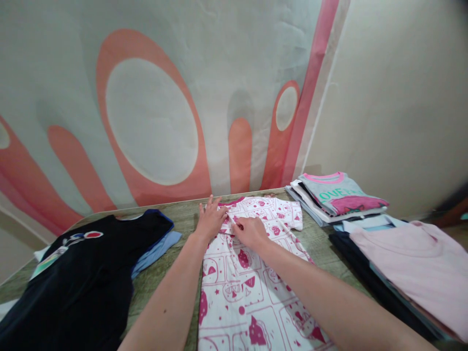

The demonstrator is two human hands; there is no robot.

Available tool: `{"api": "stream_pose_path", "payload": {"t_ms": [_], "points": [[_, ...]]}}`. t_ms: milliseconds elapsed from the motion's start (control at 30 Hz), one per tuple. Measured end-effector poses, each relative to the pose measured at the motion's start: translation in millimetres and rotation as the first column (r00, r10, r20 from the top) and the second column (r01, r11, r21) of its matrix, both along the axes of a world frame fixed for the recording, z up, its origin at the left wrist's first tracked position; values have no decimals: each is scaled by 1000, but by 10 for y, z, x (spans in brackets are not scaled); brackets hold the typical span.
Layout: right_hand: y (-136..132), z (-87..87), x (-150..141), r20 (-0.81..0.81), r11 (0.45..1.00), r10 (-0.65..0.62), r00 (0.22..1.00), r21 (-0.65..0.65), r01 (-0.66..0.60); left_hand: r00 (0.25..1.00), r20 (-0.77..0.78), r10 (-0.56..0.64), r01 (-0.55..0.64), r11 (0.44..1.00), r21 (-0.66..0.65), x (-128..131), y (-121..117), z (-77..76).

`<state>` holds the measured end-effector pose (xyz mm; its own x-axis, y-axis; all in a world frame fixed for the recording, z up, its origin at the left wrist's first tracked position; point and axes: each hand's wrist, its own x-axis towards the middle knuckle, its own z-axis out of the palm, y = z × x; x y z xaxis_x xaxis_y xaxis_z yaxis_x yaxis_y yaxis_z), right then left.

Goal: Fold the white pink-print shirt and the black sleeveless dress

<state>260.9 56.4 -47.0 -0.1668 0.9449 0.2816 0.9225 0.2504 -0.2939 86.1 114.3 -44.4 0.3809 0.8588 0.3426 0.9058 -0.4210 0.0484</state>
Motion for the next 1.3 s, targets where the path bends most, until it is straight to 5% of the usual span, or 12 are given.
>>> {"api": "stream_pose_path", "payload": {"t_ms": [533, 667, 800, 1067, 1300], "points": [[-41, 115, 74, 106, 996, -30, 994, -82, 38, 963, 189, 191, -193, 981, -10, 14, 35, -84], [-63, 120, 72, 25, 985, 144, 989, 88, -146, 972, 232, 44, -56, 997, 44, 11, 26, -23], [-93, 93, 42, 28, 939, 324, 945, 108, -326, 984, 160, -76, 81, 996, -22, 32, 44, -55], [-97, 142, 35, 74, 976, 207, 976, 48, -211, 997, 74, -13, 22, 993, -115, 22, 114, -211], [-71, 109, 47, 100, 971, 194, 976, 124, -206, 1000, 27, 8, -5, 993, -121, 34, 106, -212]]}}
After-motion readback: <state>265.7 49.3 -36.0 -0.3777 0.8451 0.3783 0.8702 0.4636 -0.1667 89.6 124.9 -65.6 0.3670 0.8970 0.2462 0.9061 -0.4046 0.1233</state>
